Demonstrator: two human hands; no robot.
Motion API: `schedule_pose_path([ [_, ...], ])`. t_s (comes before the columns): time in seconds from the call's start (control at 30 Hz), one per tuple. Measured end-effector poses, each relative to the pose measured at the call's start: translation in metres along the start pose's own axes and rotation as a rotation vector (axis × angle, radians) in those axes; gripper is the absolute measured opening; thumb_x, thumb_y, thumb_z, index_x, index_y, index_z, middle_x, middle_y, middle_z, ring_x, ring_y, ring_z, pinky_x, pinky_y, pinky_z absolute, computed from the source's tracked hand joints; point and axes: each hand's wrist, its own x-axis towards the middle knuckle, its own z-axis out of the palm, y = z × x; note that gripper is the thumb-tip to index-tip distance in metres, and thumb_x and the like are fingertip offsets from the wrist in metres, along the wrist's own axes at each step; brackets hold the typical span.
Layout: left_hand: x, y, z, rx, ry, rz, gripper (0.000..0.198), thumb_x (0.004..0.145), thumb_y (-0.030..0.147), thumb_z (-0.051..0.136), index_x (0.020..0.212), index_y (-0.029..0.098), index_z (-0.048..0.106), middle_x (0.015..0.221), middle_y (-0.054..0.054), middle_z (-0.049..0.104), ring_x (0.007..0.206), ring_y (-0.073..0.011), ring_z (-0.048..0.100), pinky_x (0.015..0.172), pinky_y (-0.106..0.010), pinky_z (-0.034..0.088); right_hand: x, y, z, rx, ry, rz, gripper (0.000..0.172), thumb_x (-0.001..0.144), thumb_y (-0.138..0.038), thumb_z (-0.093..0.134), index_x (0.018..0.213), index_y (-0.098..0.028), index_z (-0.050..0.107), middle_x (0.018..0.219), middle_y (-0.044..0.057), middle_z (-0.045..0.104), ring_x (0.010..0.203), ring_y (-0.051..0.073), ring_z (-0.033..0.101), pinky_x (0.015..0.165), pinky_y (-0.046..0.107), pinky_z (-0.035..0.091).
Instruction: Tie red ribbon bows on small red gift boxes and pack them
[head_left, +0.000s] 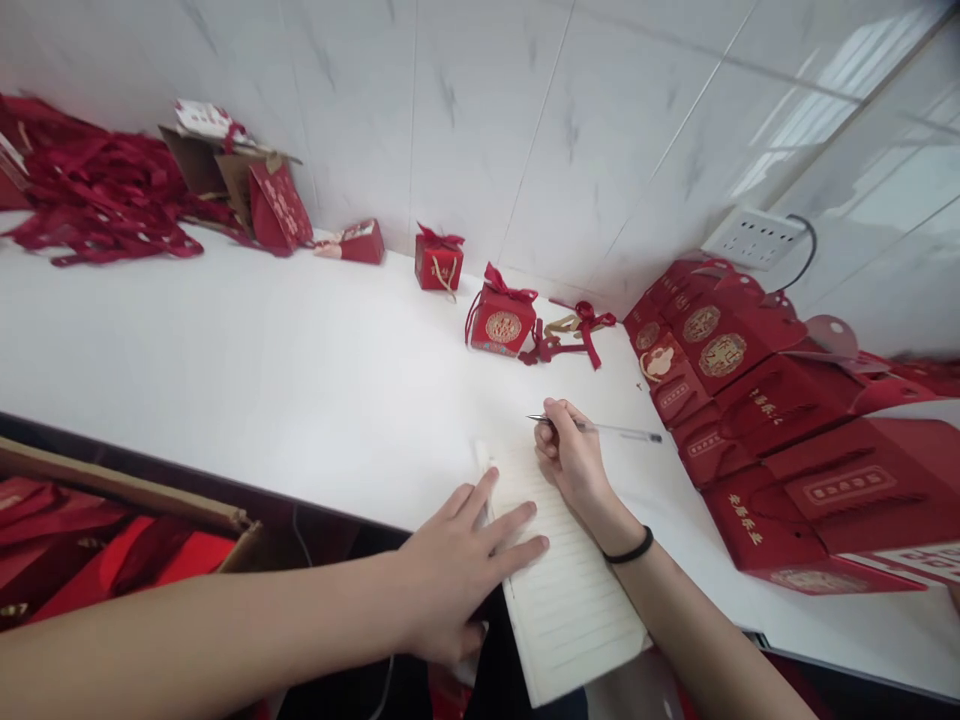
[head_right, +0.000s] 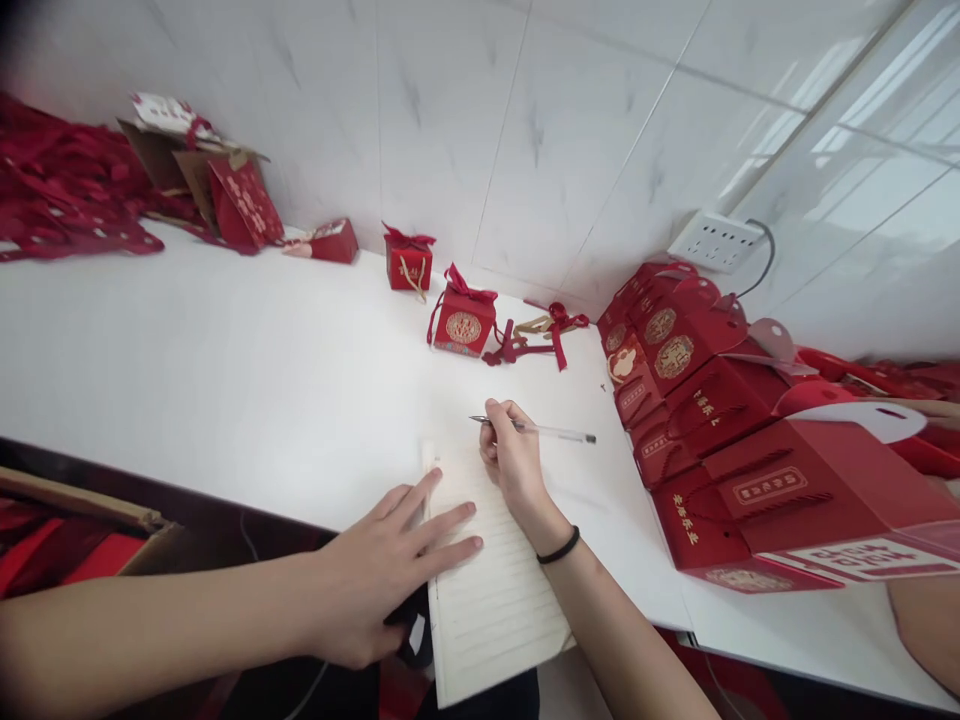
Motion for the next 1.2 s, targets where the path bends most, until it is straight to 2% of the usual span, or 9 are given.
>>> schedule_pose_path([
  [0.1,0.001,-0.004,0.003,-0.012,0.004,0.013,0.095,0.065,0.039,0.069,0.145,0.024,0.018,0.153,-0.009,0.015,0.135,-0.0468,-0.008,0.104,-0.067,0.017,0.010,-0.018,-0.012,-0.065,-0.009,-0.104,0.044,0.069,-0.059,0.063,0.066,-0.018,0.046,0.046,-0.006,0.046,0.035,0.005,0.032,0.033,0.016,0.019],
  [0.23,0.009,-0.021,0.010,0.016,0.039,0.060,0.074,0.081,0.038,0.054,0.145,0.029,0.018,0.152,-0.008,0.019,0.135,-0.0475,0.003,0.101,-0.069,0.023,0.027,-0.056,-0.018,-0.137,-0.020,-0.270,0.056,0.064,-0.071,0.060,0.068,-0.016,0.052,0.041,-0.002,0.051,0.030,0.007,0.037,0.030,0.017,0.021],
  [0.43,0.025,-0.040,0.016,0.063,0.068,0.065,0.062,0.090,0.043,0.039,0.145,0.034,0.012,0.151,-0.006,0.020,0.134,-0.0490,0.011,0.097,-0.071,0.026,0.039,-0.111,0.023,-0.026,-0.063,-0.498,0.044,0.072,-0.060,0.059,0.065,-0.017,0.051,0.040,-0.002,0.049,0.030,0.009,0.039,0.030,0.018,0.024],
  [0.53,0.030,-0.041,0.021,0.075,0.071,0.026,0.064,0.088,0.051,0.037,0.145,0.033,0.014,0.151,-0.008,0.020,0.133,-0.0506,0.012,0.095,-0.073,0.026,0.041,-0.102,0.060,0.145,-0.003,-0.500,0.037,0.079,-0.052,0.051,0.064,-0.019,0.048,0.042,-0.004,0.046,0.033,0.009,0.038,0.031,0.019,0.025],
  [0.67,0.031,-0.041,0.029,0.146,0.126,-0.026,0.064,0.089,0.047,0.037,0.145,0.033,0.009,0.151,-0.008,0.019,0.134,-0.0486,0.014,0.098,-0.069,0.027,0.043,-0.044,0.083,0.123,0.096,-0.518,0.033,0.085,-0.044,0.043,0.062,-0.020,0.043,0.041,-0.005,0.043,0.038,0.010,0.040,0.038,0.020,0.031],
  [0.83,0.026,-0.039,0.023,0.145,0.112,-0.020,0.068,0.088,0.052,0.038,0.145,0.034,0.007,0.152,-0.006,0.018,0.135,-0.0474,0.009,0.100,-0.067,0.026,0.042,0.013,0.046,-0.244,0.075,-0.510,0.037,0.086,-0.048,0.043,0.062,-0.019,0.047,0.044,-0.004,0.046,0.041,0.012,0.044,0.044,0.023,0.034],
  [1.07,0.015,-0.027,-0.003,0.061,0.006,0.007,0.083,0.079,0.069,0.040,0.146,0.028,0.013,0.153,-0.010,0.015,0.136,-0.0468,0.001,0.102,-0.068,0.018,0.039,0.007,-0.040,-0.446,0.141,-0.539,0.031,0.086,-0.045,0.045,0.070,-0.019,0.052,0.051,-0.001,0.052,0.044,0.015,0.046,0.043,0.024,0.036],
  [1.13,0.016,-0.026,-0.012,0.040,-0.001,-0.007,0.076,0.080,0.067,0.040,0.143,0.027,0.023,0.150,-0.010,0.025,0.137,-0.0446,0.008,0.102,-0.068,0.018,0.048,0.008,-0.063,-0.576,0.170,-0.586,0.022,0.087,-0.038,0.045,0.083,-0.019,0.056,0.058,0.001,0.056,0.051,0.017,0.051,0.048,0.027,0.041],
  [1.2,0.024,-0.030,-0.025,0.022,0.098,-0.058,0.062,0.083,0.059,0.042,0.135,0.025,0.036,0.142,-0.011,0.039,0.134,-0.0376,0.025,0.104,-0.064,0.019,0.060,0.012,-0.083,-0.790,0.180,-0.648,0.021,0.086,-0.020,0.040,0.096,-0.017,0.059,0.071,0.005,0.060,0.066,0.021,0.057,0.060,0.032,0.047],
])
